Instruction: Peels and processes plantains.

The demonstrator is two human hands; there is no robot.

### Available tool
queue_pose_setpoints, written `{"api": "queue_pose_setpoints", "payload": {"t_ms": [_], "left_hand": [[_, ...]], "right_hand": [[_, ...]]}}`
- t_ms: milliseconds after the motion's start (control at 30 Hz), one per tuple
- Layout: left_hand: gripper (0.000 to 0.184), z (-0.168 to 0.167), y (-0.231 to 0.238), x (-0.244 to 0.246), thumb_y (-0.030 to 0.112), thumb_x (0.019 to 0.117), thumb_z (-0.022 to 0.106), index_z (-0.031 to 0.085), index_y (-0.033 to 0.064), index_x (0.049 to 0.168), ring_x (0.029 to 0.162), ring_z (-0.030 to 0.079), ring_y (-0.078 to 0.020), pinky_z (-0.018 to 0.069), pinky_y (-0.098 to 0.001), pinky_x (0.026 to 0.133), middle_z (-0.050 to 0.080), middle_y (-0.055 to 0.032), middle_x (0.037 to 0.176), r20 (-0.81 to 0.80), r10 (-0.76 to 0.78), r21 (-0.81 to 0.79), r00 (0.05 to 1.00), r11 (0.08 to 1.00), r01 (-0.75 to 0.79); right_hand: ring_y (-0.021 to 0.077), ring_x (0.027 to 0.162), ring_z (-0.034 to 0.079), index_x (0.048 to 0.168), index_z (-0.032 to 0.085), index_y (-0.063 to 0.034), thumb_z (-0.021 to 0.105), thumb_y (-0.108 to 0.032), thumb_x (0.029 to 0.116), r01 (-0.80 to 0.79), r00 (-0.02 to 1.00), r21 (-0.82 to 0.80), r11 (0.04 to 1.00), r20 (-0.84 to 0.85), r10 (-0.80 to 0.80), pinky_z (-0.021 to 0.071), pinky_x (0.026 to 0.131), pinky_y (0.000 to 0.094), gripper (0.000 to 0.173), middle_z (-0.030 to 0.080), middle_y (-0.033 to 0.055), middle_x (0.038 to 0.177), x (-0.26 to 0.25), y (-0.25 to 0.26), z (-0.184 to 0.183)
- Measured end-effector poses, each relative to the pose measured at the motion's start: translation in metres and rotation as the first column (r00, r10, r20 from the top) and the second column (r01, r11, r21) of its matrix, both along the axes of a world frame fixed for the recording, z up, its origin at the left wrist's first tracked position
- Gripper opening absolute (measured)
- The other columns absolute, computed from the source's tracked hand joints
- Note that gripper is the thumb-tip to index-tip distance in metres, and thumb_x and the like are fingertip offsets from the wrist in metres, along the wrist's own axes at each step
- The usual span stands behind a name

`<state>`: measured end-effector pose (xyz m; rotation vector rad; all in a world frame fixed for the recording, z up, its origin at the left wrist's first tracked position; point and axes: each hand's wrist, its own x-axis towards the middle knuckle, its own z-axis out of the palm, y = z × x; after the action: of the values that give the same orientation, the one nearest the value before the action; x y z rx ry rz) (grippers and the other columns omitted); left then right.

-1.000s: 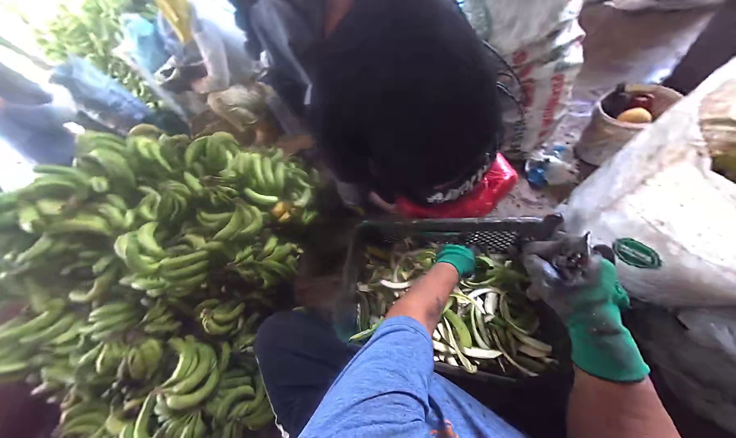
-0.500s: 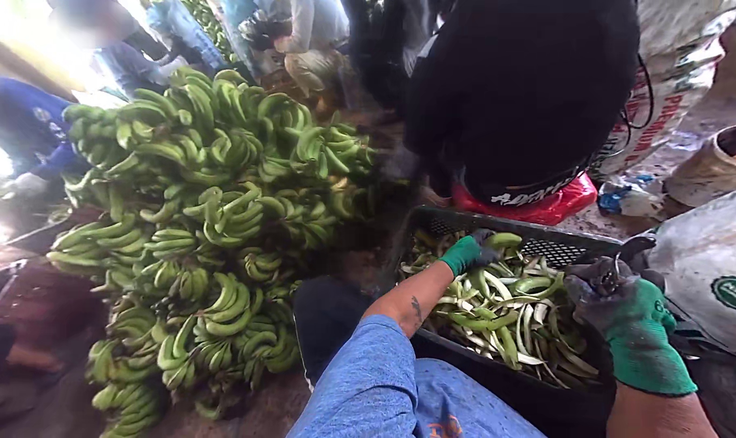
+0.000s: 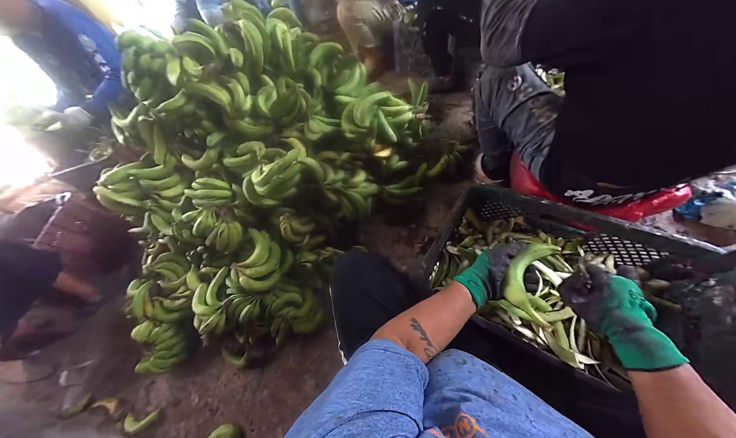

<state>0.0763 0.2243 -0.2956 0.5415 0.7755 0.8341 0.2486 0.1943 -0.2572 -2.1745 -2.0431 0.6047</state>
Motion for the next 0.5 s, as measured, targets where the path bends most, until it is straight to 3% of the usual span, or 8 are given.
{"api": "queue_pose_setpoints", "payload": {"t_ms": [67,133,233,367,433,500], "left_hand": [[0.035,0.000,-0.002,-0.005,0.031,0.1128,0.034,0.058,0.0054,0.111,0.057,0.056,-0.0114,0.0516,-0.0267,0.054,0.057,-0.0024,0.071,-0.040,0.000,0.020,0.999,1.000,0.001],[0.039,0.006,-0.005,-0.011,0.037,0.1120,0.035,0.059,0.0066,0.107,0.054,0.057,-0.0113,0.0518,-0.0267,0.051,0.058,-0.0027,0.070,-0.114,-0.004,-0.027,0.994,1.000,0.001],[0.036,0.009,-0.017,-0.025,0.037,0.1109,0.040,0.061,0.0078,0.112,0.060,0.057,-0.0096,0.0516,-0.0264,0.056,0.060,-0.0010,0.077,-0.236,-0.049,0.008,0.971,0.999,0.052],[0.038,-0.013,-0.015,-0.025,0.044,0.1079,0.045,0.063,0.0112,0.109,0.058,0.056,-0.0101,0.0504,-0.0273,0.052,0.060,-0.0004,0.076,-0.325,-0.040,0.069,0.945,0.995,0.066],[0.043,-0.025,-0.011,-0.024,0.047,0.1073,0.046,0.064,0.0096,0.119,0.071,0.058,-0.0144,0.0523,-0.0342,0.064,0.063,-0.0053,0.089,-0.412,-0.038,0.116,0.911,0.989,0.093],[0.043,-0.044,0.000,-0.018,0.046,0.1065,0.048,0.066,0.0087,0.120,0.075,0.063,-0.0169,0.0557,-0.0377,0.069,0.067,-0.0078,0.092,-0.428,-0.002,0.152,0.904,0.986,0.074]], "right_hand": [[0.0559,0.116,0.062,0.129,0.063,0.0079,0.064,-0.016,0.0993,-0.033,0.999,-0.078,0.996,0.014,0.034,0.0433,0.099,0.0723,0.038,0.066,0.0376,0.118,-0.011,0.000,0.006],[0.0534,0.116,0.062,0.126,0.065,0.0070,0.068,-0.018,0.0968,-0.060,0.998,-0.131,0.990,0.007,0.061,0.0436,0.100,0.0706,0.038,0.067,0.0350,0.117,-0.022,0.001,0.009],[0.0483,0.114,0.064,0.122,0.068,0.0053,0.072,-0.021,0.0955,-0.099,0.995,-0.158,0.982,-0.030,0.095,0.0379,0.109,0.0683,0.037,0.070,0.0301,0.114,-0.028,0.001,0.000],[0.0425,0.109,0.067,0.118,0.071,-0.0017,0.071,-0.029,0.0931,-0.179,0.981,-0.212,0.961,0.036,0.191,0.0396,0.110,0.0648,0.037,0.072,0.0228,0.109,-0.027,0.010,-0.022],[0.0411,0.110,0.067,0.117,0.071,-0.0021,0.071,-0.032,0.0938,-0.228,0.966,-0.234,0.945,0.066,0.250,0.0375,0.112,0.0632,0.038,0.073,0.0218,0.109,-0.032,0.013,-0.020],[0.0384,0.108,0.068,0.115,0.072,-0.0027,0.072,-0.034,0.0929,-0.267,0.952,-0.227,0.937,0.085,0.293,0.0334,0.116,0.0614,0.038,0.074,0.0197,0.107,-0.034,0.014,-0.019]]}}
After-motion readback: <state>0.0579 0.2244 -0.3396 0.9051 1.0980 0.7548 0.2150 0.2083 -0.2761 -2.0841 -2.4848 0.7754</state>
